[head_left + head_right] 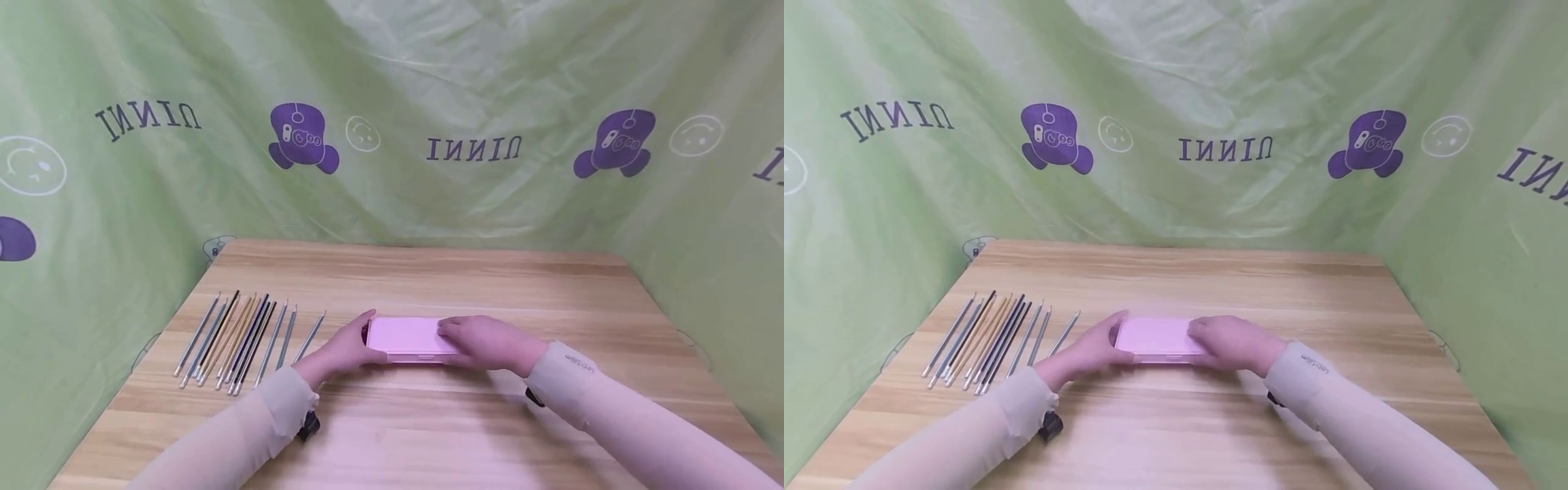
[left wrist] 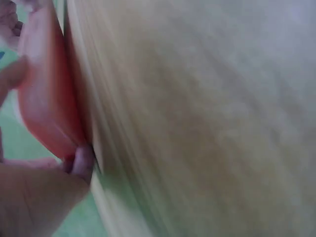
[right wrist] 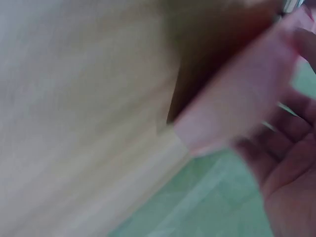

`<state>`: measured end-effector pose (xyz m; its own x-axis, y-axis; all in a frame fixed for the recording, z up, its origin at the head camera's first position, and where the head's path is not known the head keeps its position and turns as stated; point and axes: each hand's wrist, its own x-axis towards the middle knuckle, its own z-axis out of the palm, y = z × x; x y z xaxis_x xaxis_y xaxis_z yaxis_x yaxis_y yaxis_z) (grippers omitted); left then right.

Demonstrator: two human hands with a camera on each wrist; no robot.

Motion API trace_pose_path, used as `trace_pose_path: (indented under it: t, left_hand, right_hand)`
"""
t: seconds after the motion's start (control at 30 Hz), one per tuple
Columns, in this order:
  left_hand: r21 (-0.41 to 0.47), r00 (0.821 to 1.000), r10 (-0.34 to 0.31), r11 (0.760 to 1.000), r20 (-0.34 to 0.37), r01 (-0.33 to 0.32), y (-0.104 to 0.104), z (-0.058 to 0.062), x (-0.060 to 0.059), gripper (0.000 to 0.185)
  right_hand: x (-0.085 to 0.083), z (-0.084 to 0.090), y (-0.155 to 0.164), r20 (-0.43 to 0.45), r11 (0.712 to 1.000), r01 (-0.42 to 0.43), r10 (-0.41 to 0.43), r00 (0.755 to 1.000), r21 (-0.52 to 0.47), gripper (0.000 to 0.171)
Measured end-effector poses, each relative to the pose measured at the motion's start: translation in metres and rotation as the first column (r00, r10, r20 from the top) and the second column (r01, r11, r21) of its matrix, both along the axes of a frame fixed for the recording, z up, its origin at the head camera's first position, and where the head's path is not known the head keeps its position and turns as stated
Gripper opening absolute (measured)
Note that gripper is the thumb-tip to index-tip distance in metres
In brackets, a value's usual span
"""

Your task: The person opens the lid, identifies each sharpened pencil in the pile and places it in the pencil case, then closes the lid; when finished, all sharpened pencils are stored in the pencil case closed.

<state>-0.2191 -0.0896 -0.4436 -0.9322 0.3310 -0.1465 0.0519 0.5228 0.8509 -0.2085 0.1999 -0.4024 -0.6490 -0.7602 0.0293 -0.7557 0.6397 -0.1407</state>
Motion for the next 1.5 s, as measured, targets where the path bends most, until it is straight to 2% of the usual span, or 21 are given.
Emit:
trace_pose_path:
  t: [0.13,0.27,0.6,0.8,0.9,1.0,1.17,1.3,1.4,1.5]
  left_hand:
    - [0.028,0.997,0.070,0.997,0.045,-0.072,-0.003,-0.001,-0.006,0.100]
    - [0.065,0.990,0.114,0.991,0.089,-0.120,-0.003,0.000,-0.011,0.091]
    - [0.035,0.988,0.132,0.990,0.083,-0.135,-0.002,0.009,-0.012,0.091]
    - [0.072,0.982,0.140,0.986,0.125,-0.150,-0.002,0.009,-0.016,0.088]
    - [0.088,0.978,0.146,0.983,0.146,-0.160,-0.003,0.011,-0.017,0.086]
    - [0.103,0.975,0.141,0.982,0.169,-0.160,-0.002,0.013,-0.017,0.083]
    - [0.109,0.983,0.052,0.991,0.178,-0.073,-0.002,0.012,-0.008,0.086]
    - [0.112,0.989,-0.031,0.994,0.148,0.014,0.000,0.007,0.002,0.084]
    - [0.064,0.994,-0.076,0.995,0.074,0.071,0.002,0.005,0.007,0.084]
    - [-0.063,0.987,-0.152,0.987,-0.053,0.149,0.004,0.006,0.009,0.084]
  right_hand:
    - [-0.009,-0.006,-0.005,0.112,0.993,0.019,-0.006,0.994,-0.115,0.050]
    - [-0.019,-0.005,-0.008,0.164,0.986,0.036,-0.009,0.986,-0.161,0.044]
    - [-0.035,0.005,-0.017,0.120,0.995,-0.035,0.047,0.992,-0.096,0.028]
    - [-0.032,0.010,-0.023,0.039,0.998,-0.048,0.049,0.998,-0.039,0.019]
    - [-0.029,0.014,-0.027,-0.010,0.999,-0.050,0.050,0.999,0.011,0.023]
    - [-0.029,0.017,-0.026,0.015,0.999,-0.031,0.031,0.999,0.006,0.025]
    - [-0.038,0.018,-0.012,0.100,0.990,0.071,-0.060,0.993,-0.119,0.025]
    - [-0.043,0.016,-0.002,0.055,0.983,0.109,-0.102,0.993,-0.148,0.022]
    - [-0.045,0.019,-0.003,-0.009,0.985,0.099,-0.101,0.995,-0.139,0.021]
    - [-0.050,0.024,-0.009,-0.047,0.985,0.117,-0.123,0.991,-0.124,0.022]
